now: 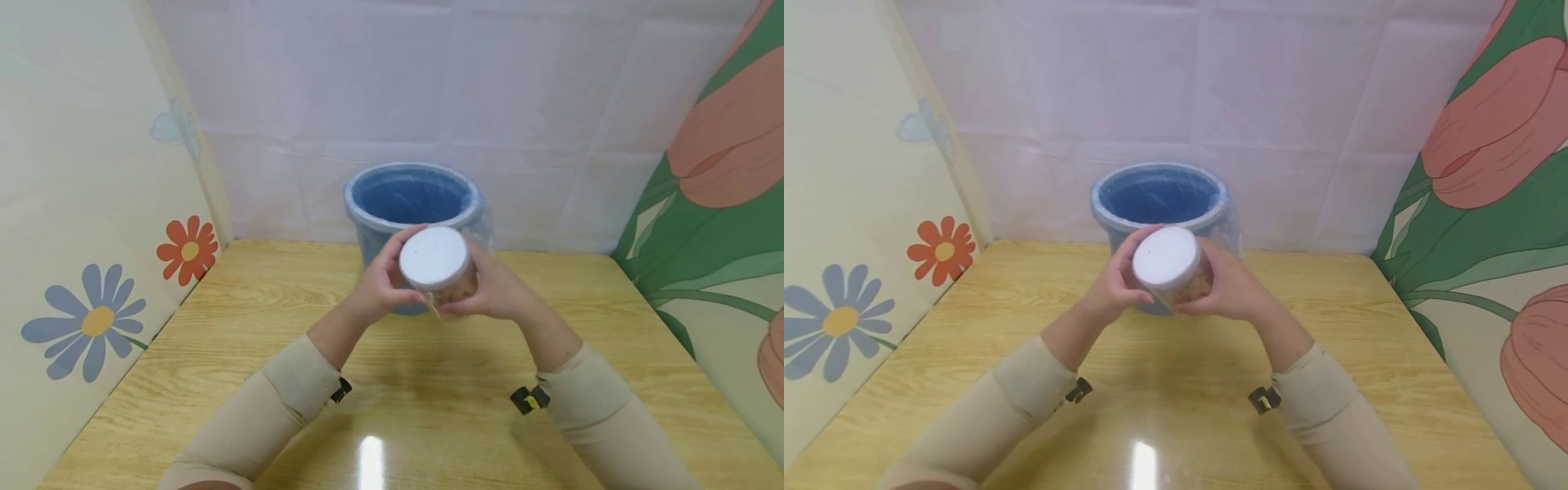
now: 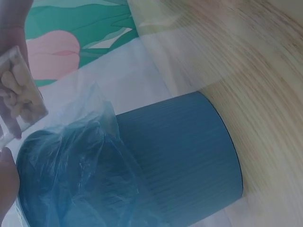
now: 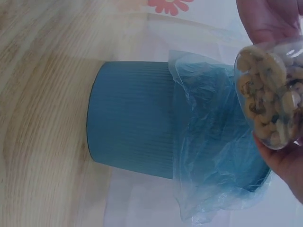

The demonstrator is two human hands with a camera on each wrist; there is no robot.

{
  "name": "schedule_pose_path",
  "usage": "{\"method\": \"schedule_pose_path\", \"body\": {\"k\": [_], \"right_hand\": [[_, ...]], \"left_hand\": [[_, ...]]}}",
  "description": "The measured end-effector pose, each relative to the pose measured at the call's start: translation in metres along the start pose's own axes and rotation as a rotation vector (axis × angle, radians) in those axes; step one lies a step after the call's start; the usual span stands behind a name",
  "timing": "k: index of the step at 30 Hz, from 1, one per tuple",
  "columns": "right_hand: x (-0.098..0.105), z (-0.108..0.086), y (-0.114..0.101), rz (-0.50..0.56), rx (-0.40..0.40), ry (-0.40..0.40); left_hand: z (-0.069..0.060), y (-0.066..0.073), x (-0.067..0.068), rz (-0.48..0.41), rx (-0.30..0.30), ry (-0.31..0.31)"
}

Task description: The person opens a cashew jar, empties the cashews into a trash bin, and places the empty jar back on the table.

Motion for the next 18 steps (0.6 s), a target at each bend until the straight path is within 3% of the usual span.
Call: {"method": "schedule_pose_path", "body": {"k": [9,14,18], "right_hand": [[0.0033,-0.0041,-0.0006,0.137,0.07,-0.14],[0.0004,-0.0072,-0.0047,0.153,0.162,-0.232],[-0.0041,-0.0094,-0.0057,0.156,0.171,-0.284]], "left_hand": [[-0.0012,0.0032,-0.0022,-0.11,0.015,-0.104],[-0.001,0.0044,-0.0029,-0.136,0.022,-0.153],[0.0001,0.0036,-0.0058,-0.191,0.041,-0.183]]}}
Point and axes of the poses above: each hand's wrist, its own z-axis towards the middle knuckle, its own x-axis out of the back of the hand, y = z × x, the point moved 7 cm from there along z, towards the middle knuckle, and after that the axes turned 10 degrees about -x, right-handed, at the moved point
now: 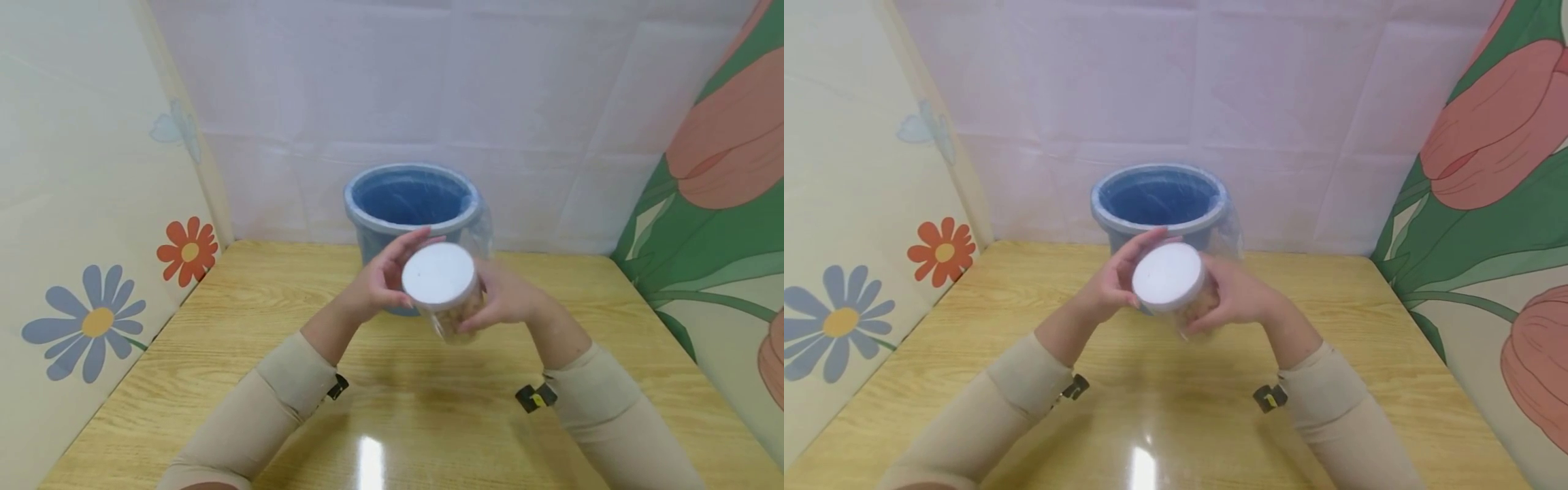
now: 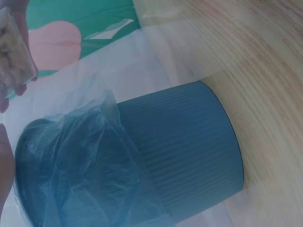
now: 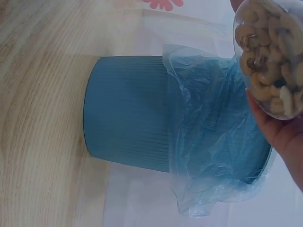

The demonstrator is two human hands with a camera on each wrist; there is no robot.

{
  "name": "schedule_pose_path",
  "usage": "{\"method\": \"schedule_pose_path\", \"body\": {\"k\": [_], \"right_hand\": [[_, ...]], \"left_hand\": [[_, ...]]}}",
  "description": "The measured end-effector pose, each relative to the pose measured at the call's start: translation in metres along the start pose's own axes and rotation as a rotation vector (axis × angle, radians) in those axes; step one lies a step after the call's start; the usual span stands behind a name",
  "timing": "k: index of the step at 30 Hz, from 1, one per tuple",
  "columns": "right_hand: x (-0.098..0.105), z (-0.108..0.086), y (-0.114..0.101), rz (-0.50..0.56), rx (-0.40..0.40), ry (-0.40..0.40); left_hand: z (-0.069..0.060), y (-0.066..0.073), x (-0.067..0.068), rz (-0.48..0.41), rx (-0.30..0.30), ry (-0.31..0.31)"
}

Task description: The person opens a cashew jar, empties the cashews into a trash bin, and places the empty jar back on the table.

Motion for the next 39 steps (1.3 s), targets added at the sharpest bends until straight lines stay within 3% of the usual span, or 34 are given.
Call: {"method": "schedule_pose_path", "body": {"k": [14,23,31,39], "right_hand": [[-0.005,0.001,0.001,0.05,-0.023,-0.038],[-0.003,0.004,0.003,-0.002,-0.095,0.017],[0.003,0.008,-0.002,-0.113,-0.149,0.15],[0.002,0.007,-0.038,-0.196,-0.185,0.246]], "left_hand": [[0.001,-0.002,-0.003,-0.012,0.019,-0.02],[0.002,-0.003,-0.005,0.028,0.001,0.004],[0.001,-0.001,0.005,0.176,0.007,0.153],[0.0,0.0,0.01,0.261,0.022,0.266]]}}
Point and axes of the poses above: each hand's wrist, its own z-axis towards the middle knuckle, its own x-axis out of the back of the hand, y = z × x, the point moved 7 cm from there along z, towards the middle knuckle, and after that the axes turned 10 degrees about -x, right-handed, at the moved point
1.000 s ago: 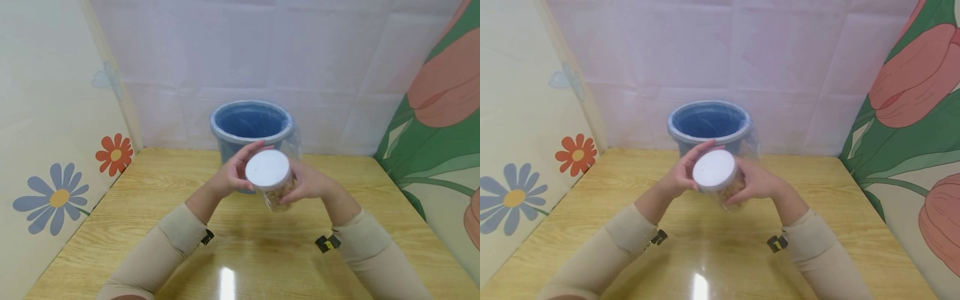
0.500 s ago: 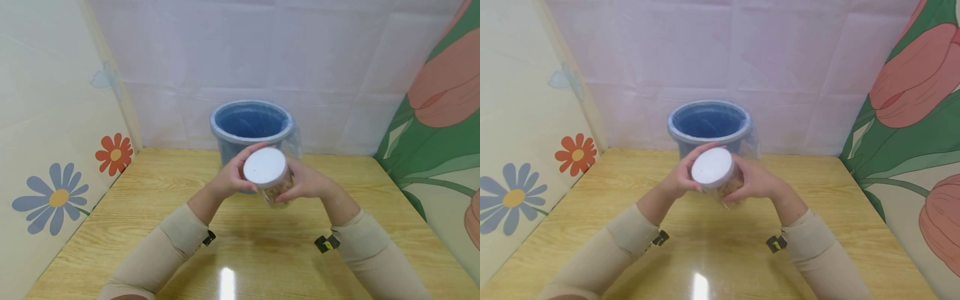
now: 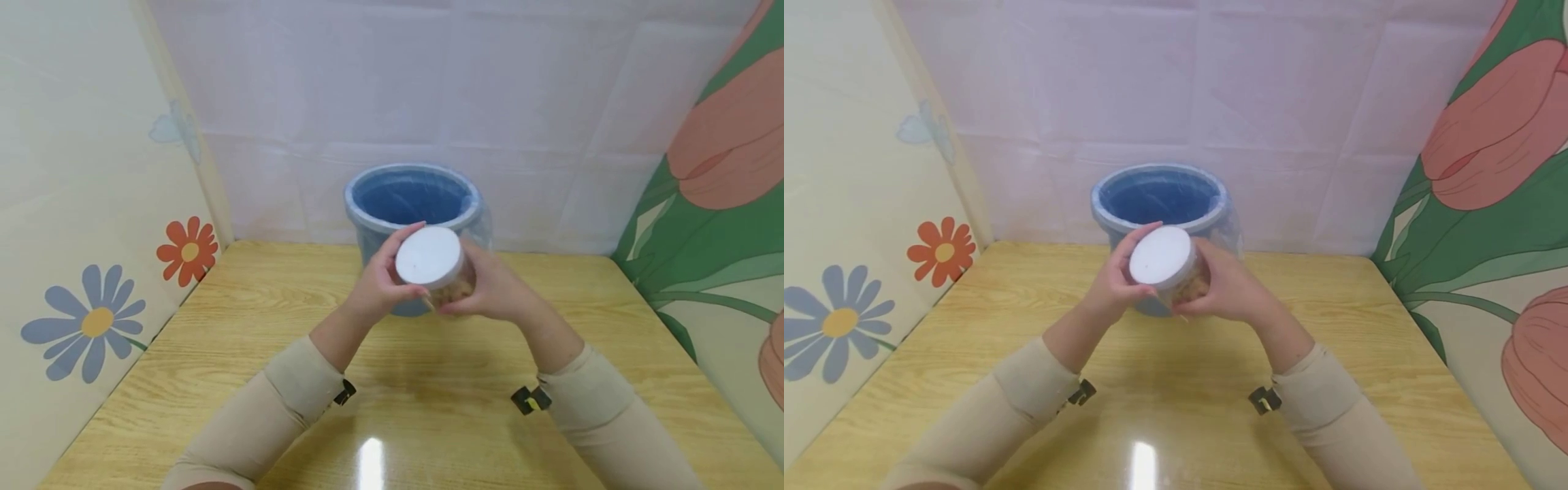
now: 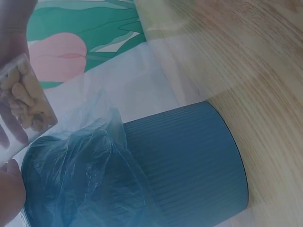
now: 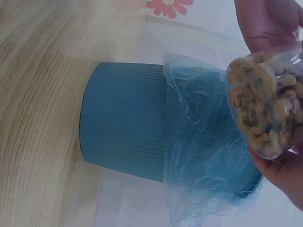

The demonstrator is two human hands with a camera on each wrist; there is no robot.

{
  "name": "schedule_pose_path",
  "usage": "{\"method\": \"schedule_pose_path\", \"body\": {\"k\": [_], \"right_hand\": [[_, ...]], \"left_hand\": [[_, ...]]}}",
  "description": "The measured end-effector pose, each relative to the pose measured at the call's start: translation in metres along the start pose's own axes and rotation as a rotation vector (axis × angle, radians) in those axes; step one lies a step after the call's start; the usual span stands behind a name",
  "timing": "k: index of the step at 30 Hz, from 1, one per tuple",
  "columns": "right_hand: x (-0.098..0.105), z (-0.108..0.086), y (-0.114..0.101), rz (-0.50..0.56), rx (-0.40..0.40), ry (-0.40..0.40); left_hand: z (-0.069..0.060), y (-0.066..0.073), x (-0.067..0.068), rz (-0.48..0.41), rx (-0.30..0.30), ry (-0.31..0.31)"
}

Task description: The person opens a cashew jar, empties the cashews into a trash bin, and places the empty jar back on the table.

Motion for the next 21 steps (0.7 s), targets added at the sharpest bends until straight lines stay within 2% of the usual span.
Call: {"method": "schedule_pose_path", "body": {"k": [5,10,15,21], "right_hand": [[0.001,0.0,0.002,-0.02,-0.025,0.023],[0.001,0.003,0.015,-0.043,-0.03,0.026],[-0.001,0.009,0.037,-0.043,-0.008,0.017],[0.0,0.008,0.041,-0.024,0.038,-0.004]], "left_hand": [[-0.001,-0.001,0.001,0.033,0.002,0.009],[-0.001,-0.003,0.002,0.013,0.009,-0.037],[-0.001,-0.003,0.006,-0.097,0.016,-0.127],[-0.002,-0.002,0.01,-0.237,0.077,-0.222]]}}
Point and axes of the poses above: each hand's wrist, its own z-axis towards the middle knuckle, its own x-axis out of the back of the hand, y = z × x, the point moved 7 cm from there along z, towards the middle knuckle, and after that the axes turned 10 degrees about -x, right-handed, at the moved point
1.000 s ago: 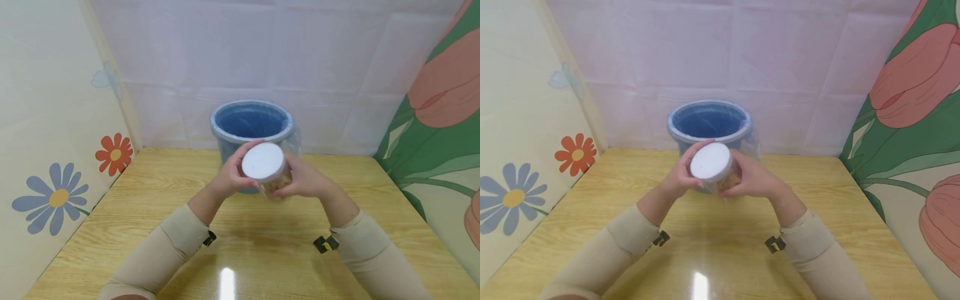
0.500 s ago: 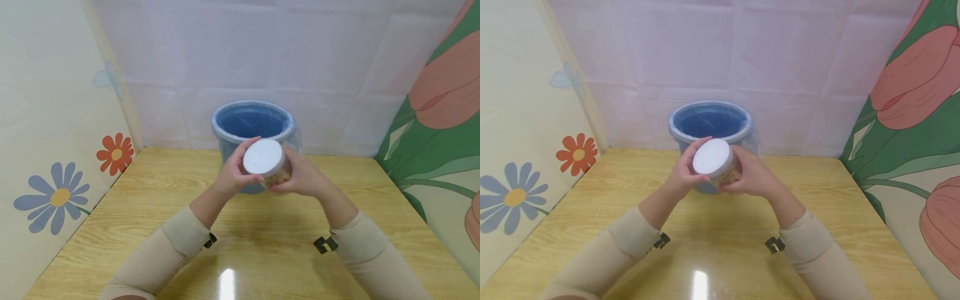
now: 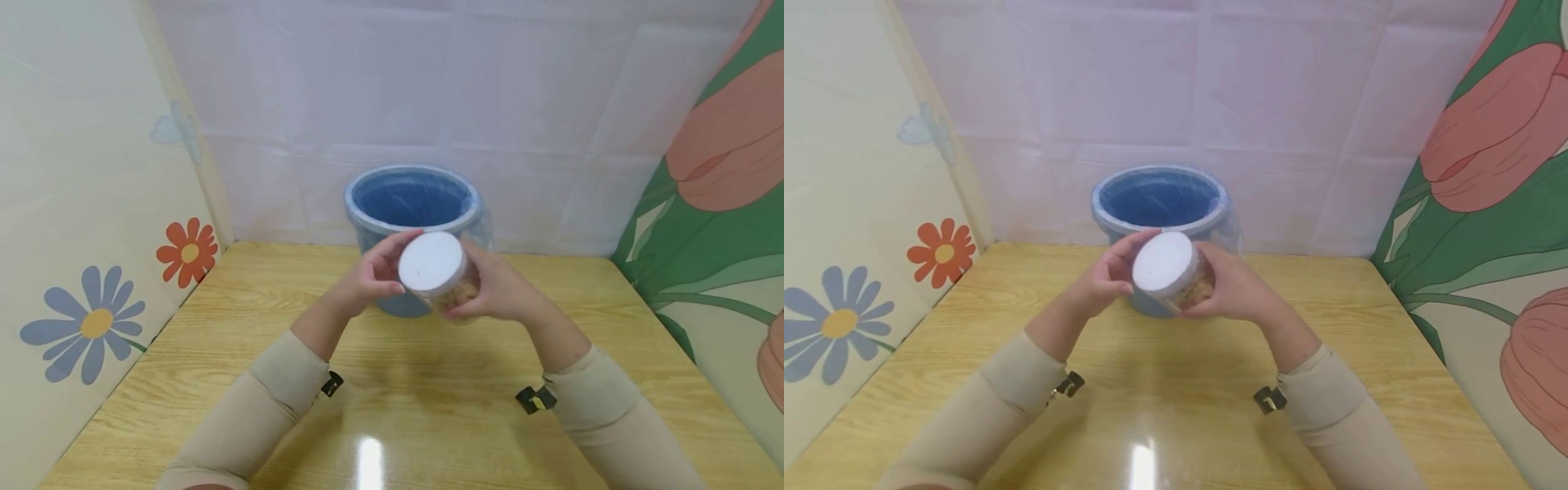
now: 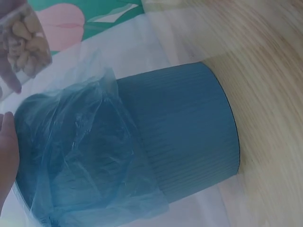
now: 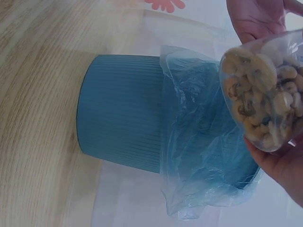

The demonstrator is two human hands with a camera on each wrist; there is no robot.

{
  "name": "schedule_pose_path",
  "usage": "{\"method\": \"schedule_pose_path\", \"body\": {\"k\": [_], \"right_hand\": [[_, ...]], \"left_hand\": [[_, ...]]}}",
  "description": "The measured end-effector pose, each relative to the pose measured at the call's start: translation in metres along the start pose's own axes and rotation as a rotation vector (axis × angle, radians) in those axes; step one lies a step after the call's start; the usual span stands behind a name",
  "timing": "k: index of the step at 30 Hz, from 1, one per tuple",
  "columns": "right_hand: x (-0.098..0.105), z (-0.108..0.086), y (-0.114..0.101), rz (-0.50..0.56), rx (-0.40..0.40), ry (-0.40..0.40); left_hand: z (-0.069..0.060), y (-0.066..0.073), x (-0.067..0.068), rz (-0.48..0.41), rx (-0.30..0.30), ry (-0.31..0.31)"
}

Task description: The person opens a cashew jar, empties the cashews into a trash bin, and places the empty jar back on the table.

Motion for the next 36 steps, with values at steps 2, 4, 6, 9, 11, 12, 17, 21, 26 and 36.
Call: {"method": "schedule_pose_path", "body": {"k": [2,4,6,9,11,12,17,21,26,36], "right_hand": [[0.001,-0.001,-0.002,-0.008,0.015,-0.002],[0.001,-0.001,-0.003,-0.018,0.025,-0.005],[0.001,-0.002,-0.005,-0.016,0.034,-0.013],[0.001,-0.003,-0.007,-0.011,0.051,-0.032],[0.001,-0.003,-0.009,-0.01,0.063,-0.043],[0.001,-0.003,-0.009,-0.009,0.068,-0.049],[-0.001,-0.002,-0.01,0.012,0.073,-0.078],[-0.002,-0.001,-0.01,0.033,0.065,-0.099],[-0.004,0.0,-0.011,0.056,0.055,-0.117],[-0.005,0.003,-0.006,0.092,-0.031,-0.113]], "left_hand": [[0.0,0.001,0.0,-0.02,0.018,-0.022],[0.0,0.002,0.0,-0.026,0.026,-0.036],[0.0,0.002,0.0,-0.036,0.029,-0.047],[0.001,0.001,0.0,-0.052,0.032,-0.064],[0.002,0.001,-0.001,-0.049,0.029,-0.073],[0.002,0.001,-0.001,-0.043,0.027,-0.076],[0.003,0.001,-0.001,-0.004,0.018,-0.074],[0.004,0.002,-0.002,0.002,0.008,-0.078],[0.005,0.004,-0.005,0.036,-0.004,-0.09],[0.008,0.008,-0.008,0.147,-0.03,-0.025]]}}
Point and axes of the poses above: each hand's wrist, its own z-axis towards the middle knuckle, its own x-axis out of the back of the hand, y = z × x, the point moved 7 cm from there along z, towards the middle knuckle, and after that the axes turned 10 degrees about -x, right-handed, at the moved point
